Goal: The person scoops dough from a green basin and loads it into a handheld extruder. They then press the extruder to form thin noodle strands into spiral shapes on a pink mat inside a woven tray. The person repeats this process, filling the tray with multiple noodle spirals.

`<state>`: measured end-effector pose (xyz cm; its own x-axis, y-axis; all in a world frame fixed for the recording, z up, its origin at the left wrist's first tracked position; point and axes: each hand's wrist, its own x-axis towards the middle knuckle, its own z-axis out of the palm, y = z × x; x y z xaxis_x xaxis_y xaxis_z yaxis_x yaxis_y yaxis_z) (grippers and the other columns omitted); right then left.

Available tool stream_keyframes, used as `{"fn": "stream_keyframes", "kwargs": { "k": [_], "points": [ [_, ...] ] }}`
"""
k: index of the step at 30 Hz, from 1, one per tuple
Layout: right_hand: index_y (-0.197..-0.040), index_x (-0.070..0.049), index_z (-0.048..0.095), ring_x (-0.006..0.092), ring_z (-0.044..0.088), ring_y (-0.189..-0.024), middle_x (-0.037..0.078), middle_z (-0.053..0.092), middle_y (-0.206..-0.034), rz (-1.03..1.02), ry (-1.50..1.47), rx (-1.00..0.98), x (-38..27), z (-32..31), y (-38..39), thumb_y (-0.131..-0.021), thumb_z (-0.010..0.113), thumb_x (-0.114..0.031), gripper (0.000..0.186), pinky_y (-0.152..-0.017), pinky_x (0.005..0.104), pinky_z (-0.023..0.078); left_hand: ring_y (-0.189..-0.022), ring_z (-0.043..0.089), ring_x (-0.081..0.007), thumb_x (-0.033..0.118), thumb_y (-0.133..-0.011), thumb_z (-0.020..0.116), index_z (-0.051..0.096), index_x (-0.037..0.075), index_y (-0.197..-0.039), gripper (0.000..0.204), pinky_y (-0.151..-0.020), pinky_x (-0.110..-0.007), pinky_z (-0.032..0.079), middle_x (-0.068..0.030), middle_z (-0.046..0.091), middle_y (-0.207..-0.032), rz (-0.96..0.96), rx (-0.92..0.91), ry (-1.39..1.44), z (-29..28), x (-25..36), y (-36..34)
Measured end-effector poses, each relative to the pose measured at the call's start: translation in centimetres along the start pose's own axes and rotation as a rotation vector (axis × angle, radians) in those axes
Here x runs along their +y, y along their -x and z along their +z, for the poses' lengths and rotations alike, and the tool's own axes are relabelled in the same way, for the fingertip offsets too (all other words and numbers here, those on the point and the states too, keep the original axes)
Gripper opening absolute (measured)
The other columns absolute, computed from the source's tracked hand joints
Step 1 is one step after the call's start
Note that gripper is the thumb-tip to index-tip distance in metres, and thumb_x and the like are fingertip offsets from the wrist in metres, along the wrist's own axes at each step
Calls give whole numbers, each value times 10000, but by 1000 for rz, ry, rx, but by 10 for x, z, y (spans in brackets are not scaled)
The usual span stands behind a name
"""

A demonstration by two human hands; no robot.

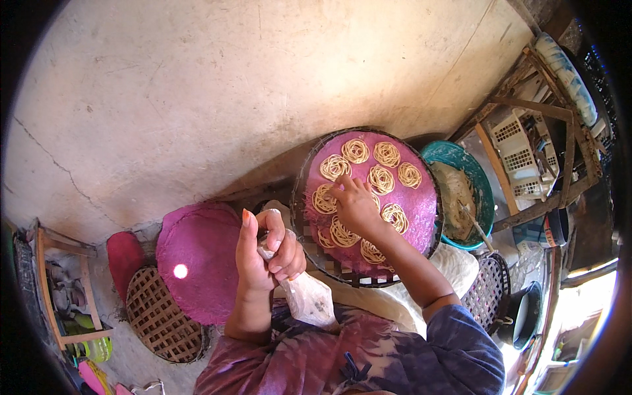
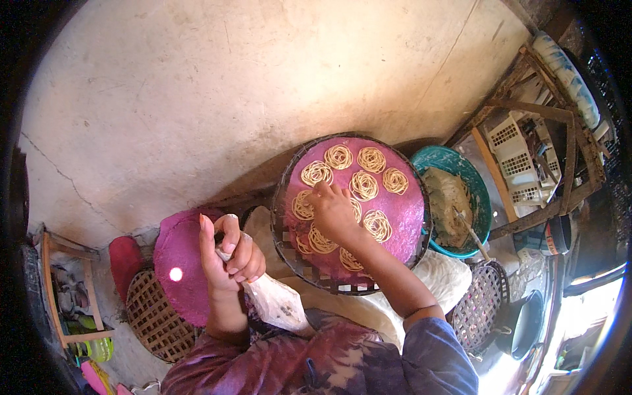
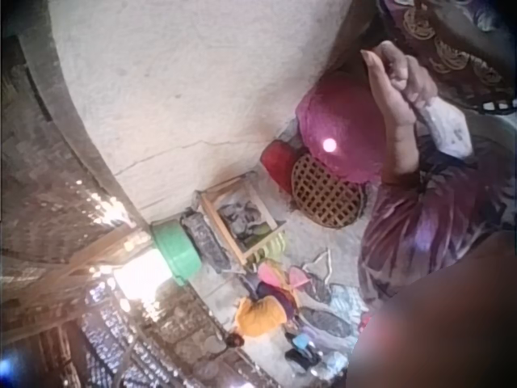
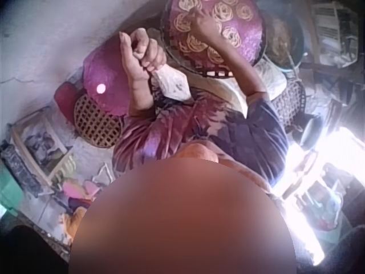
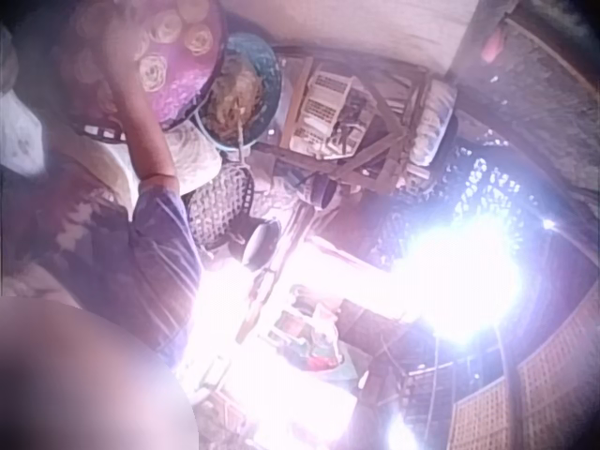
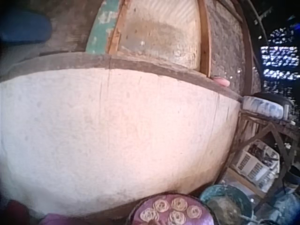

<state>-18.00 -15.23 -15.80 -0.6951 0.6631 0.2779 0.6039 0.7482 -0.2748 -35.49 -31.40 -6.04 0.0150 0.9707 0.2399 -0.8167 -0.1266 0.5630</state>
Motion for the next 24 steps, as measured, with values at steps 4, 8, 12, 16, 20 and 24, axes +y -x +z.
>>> {"fn": "stream_keyframes", "kwargs": {
  "k": [4, 8, 12, 16, 20, 24],
  "points": [
    [-991, -133, 712, 308, 547, -1055, 107, 578, -1117, 33, 20, -61, -1, -11, -3, -786, 562, -7, 283, -918, 447, 416, -321, 316, -109, 611, -1019, 239, 420, 143, -744, 572, -364, -285, 342, 10, 355, -428, 15, 10, 38, -2, -3, 1],
    [-1071, -89, 678, 361, 562, -1074, 148, 582, -1153, 19, -405, -7, -18, -53, 5, -857, 591, -82, 231, -952, 497, 426, -312, 311, -106, 615, -1019, 217, 422, 153, -730, 583, -349, -291, 360, 41, 327, -428, 46, -45, 53, 4, 20, -3],
    [-1395, -36, 463, 372, 545, -1217, 268, 531, -1330, -38, -957, -673, -55, -102, 59, -1009, 488, -449, 566, -1059, 434, 415, -291, 278, -100, 607, -1021, 252, 402, 169, -722, 551, -321, -281, 354, 61, 300, -409, 520, 187, 126, 16, 53, -10],
    [-1395, 14, 450, 359, 702, -811, 256, 677, -899, 151, -660, -390, -63, -111, 105, -943, 613, -436, 659, -735, 422, 542, -752, 651, -217, 522, -1014, 424, 594, 84, -1001, 470, -728, -406, 563, -106, 628, -796, 482, 479, -290, 15, 10, -12],
    [-1227, 2, 620, 360, 653, -618, 200, 630, -695, 226, -586, -308, -23, -132, 129, -868, 709, -417, 559, -593, 419, 508, -1088, 608, -199, 241, -892, 703, 522, 50, -1325, 507, -959, -383, 489, -143, 629, -1161, 240, -636, -1533, -10, -50, 2],
    [-1209, -64, 664, 330, 638, -571, 183, 632, -662, -120, -522, -176, 10, -149, 145, -947, 608, -424, 449, -614, 421, 516, -1103, 603, -196, 221, -864, 694, 576, 57, -1268, 452, -929, -358, 497, -99, 627, -1181, -617, -404, -722, -2, -108, 11]
  ]
}}
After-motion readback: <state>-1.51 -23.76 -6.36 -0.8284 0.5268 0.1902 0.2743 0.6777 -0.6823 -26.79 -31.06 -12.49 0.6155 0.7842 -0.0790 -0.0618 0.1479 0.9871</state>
